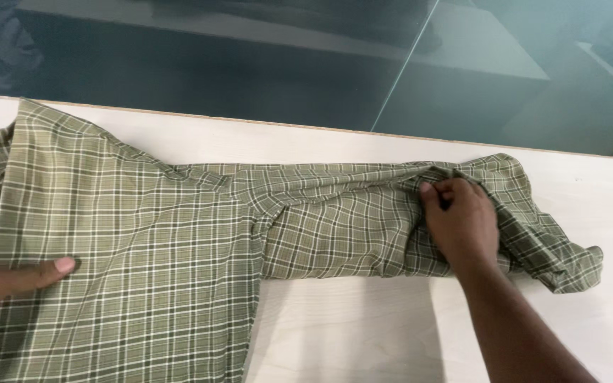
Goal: The person folds a green plaid shirt on a white table, smoothing the fabric and aligning the sleeves before folding it into a compact rectangle. The folded shirt is then placed into a cabinet. The person then picks up a light blue patterned shirt and begins buttoning it.
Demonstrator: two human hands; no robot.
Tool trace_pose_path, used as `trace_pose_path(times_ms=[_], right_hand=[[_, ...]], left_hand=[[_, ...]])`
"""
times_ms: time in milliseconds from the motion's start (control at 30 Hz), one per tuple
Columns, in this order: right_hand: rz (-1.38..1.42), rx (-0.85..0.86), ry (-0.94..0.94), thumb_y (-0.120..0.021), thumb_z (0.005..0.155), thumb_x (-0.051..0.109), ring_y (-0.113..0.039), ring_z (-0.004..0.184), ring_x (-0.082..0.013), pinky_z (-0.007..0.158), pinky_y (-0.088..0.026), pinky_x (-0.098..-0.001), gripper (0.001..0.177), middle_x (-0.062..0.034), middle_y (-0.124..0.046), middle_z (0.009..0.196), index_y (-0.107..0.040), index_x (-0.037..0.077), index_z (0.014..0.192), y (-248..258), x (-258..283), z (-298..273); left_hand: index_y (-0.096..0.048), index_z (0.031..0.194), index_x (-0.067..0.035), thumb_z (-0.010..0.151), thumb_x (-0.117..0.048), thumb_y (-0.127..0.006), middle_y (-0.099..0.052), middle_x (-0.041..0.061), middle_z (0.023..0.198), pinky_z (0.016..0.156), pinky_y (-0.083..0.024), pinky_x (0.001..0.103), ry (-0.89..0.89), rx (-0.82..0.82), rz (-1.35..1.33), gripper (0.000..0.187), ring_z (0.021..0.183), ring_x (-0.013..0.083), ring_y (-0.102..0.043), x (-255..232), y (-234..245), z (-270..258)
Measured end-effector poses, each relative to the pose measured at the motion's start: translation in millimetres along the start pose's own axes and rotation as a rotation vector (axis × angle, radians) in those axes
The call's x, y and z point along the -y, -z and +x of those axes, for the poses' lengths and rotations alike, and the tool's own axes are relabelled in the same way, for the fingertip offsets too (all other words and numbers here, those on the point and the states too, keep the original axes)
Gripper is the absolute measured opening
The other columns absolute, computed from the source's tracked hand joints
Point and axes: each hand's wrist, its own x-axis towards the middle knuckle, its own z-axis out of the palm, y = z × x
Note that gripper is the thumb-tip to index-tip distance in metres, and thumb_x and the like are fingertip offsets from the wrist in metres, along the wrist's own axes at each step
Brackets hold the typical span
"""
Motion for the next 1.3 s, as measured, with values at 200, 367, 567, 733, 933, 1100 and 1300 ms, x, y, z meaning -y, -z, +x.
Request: trace_pose_path(times_ms=[200,367,567,733,933,1100,1300], right_hand=[[-0.292,-0.198,0.078,-0.063,0.097,0.041,-0.038,0.140,-0.0345,0.107,-0.035,-0.0578,0.040,-0.0095,-0.057,0.141,-0.067,0.016,0.128,13.1,-53.8,-2.5],[-0.138,-0.222,0.346,-0.061,0.097,0.020,-0.032,0.148,-0.0377,0.117,-0.031,-0.0545,0.035,-0.0090,-0.057,0.145,-0.066,0.015,0.132,26.4,-102.8,3.9],[-0.089,-0.180,0.279,-0.063,0.097,0.016,-0.038,0.146,-0.0330,0.120,-0.037,-0.0500,0.033,-0.0047,-0.055,0.150,-0.066,0.018,0.130,42.7,-116.7,3.8],[-0.034,-0.150,0.016,-0.071,0.088,0.022,-0.027,0.142,-0.0406,0.108,-0.039,-0.0541,0.056,-0.0086,-0.037,0.158,-0.056,0.019,0.141,60.7,-119.3,23.6],[-0.033,0.012,-0.360,-0.078,0.094,0.041,-0.042,0.137,-0.0395,0.086,-0.061,-0.0505,0.085,-0.0271,-0.064,0.127,-0.032,0.006,0.156,80.0,-115.2,50.9],[0.077,0.017,-0.222,-0.073,0.096,0.037,-0.072,0.093,-0.0307,0.081,-0.058,-0.0464,0.048,-0.0210,-0.073,0.106,-0.068,-0.002,0.123,98.5,-117.1,65.5],[0.219,-0.175,0.001,-0.064,0.100,0.033,-0.067,0.100,-0.0301,0.087,-0.053,-0.0456,0.041,-0.0174,-0.070,0.113,-0.061,0.005,0.130,100.2,-108.6,87.1]], left_hand=[[-0.058,0.142,-0.027,0.100,-0.043,-0.042,-0.077,-0.006,0.110,0.077,-0.060,0.018,0.023,0.239,0.913,0.047,0.073,-0.0008,-0.076,-6.4,-3.6,19.8],[-0.057,0.132,-0.008,0.100,-0.043,-0.060,-0.070,0.009,0.097,0.068,-0.057,0.029,0.618,-0.365,0.510,0.047,0.066,0.0121,-0.070,-112.7,-12.1,32.9],[-0.065,0.127,-0.003,0.090,-0.036,-0.079,-0.065,0.013,0.095,0.064,-0.057,0.037,0.115,-0.758,0.531,0.052,0.065,0.0211,-0.065,-401.3,-14.3,-18.3],[-0.070,0.126,-0.012,0.086,-0.043,-0.075,-0.071,0.008,0.105,0.062,-0.059,0.038,-0.017,-0.496,0.489,0.051,0.068,0.0235,-0.072,-508.5,-24.2,8.9],[-0.065,0.135,-0.017,0.083,-0.071,-0.069,-0.071,0.010,0.124,0.076,-0.060,0.042,-0.036,-0.317,0.565,0.076,0.103,0.0294,-0.070,-546.0,-47.6,53.5],[-0.074,0.125,-0.026,0.092,-0.055,-0.066,-0.079,0.008,0.108,0.080,-0.062,0.044,0.165,-0.183,0.526,0.045,0.093,0.0298,-0.075,-557.4,-45.3,73.8],[-0.078,0.116,-0.025,0.101,-0.046,-0.061,-0.080,0.015,0.092,0.075,-0.060,0.046,0.297,-0.312,0.392,0.030,0.081,0.0339,-0.075,-559.1,-34.2,76.9]])
